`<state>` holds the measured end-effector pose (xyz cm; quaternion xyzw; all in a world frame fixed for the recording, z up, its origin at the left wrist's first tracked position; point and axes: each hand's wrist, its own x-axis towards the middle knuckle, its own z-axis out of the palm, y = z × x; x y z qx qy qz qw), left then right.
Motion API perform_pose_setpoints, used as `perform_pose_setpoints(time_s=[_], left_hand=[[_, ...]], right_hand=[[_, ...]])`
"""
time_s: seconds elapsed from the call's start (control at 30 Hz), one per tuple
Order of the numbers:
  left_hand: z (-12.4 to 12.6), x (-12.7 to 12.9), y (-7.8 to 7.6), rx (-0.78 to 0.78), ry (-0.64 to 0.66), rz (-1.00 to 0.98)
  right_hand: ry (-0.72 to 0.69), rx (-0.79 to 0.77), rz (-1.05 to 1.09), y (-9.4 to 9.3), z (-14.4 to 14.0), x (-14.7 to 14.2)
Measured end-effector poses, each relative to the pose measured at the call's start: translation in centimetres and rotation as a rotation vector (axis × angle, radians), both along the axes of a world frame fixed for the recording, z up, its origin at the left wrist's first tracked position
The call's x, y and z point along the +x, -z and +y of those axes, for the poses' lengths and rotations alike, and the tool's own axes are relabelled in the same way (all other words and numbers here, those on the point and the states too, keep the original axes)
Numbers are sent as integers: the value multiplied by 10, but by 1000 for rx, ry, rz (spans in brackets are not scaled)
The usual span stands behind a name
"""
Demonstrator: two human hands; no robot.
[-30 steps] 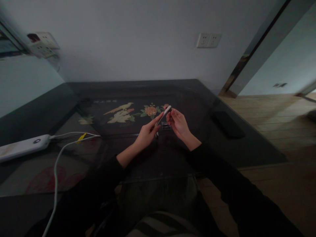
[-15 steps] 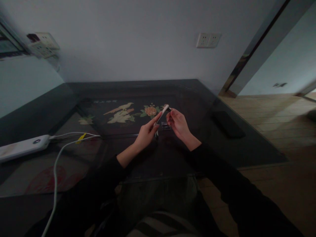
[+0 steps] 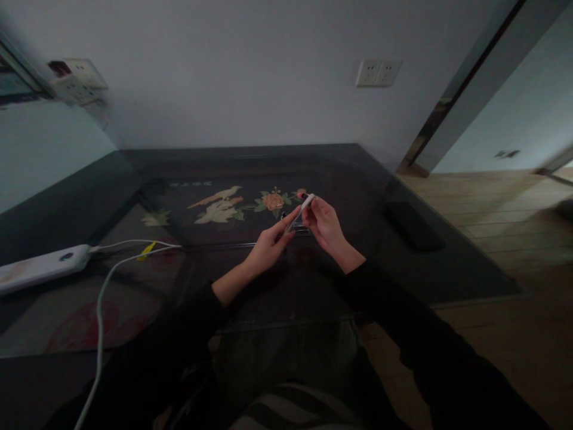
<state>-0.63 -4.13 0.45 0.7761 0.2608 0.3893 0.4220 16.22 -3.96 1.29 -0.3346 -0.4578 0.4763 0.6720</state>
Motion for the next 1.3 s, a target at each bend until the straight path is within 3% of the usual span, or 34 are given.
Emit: perform_pose_setpoints(time_s=[0.33,0.63,1.3], left_hand=[[10,-3,7,10,-53,38],[11,-5,1,-25,-92,-9],[2,-1,3,-6,4,0]], right_hand=[[2,-33,2,1,0,-1],[7,-6,-3,1,1,-2],[16,-7,-19,1,0,-1]])
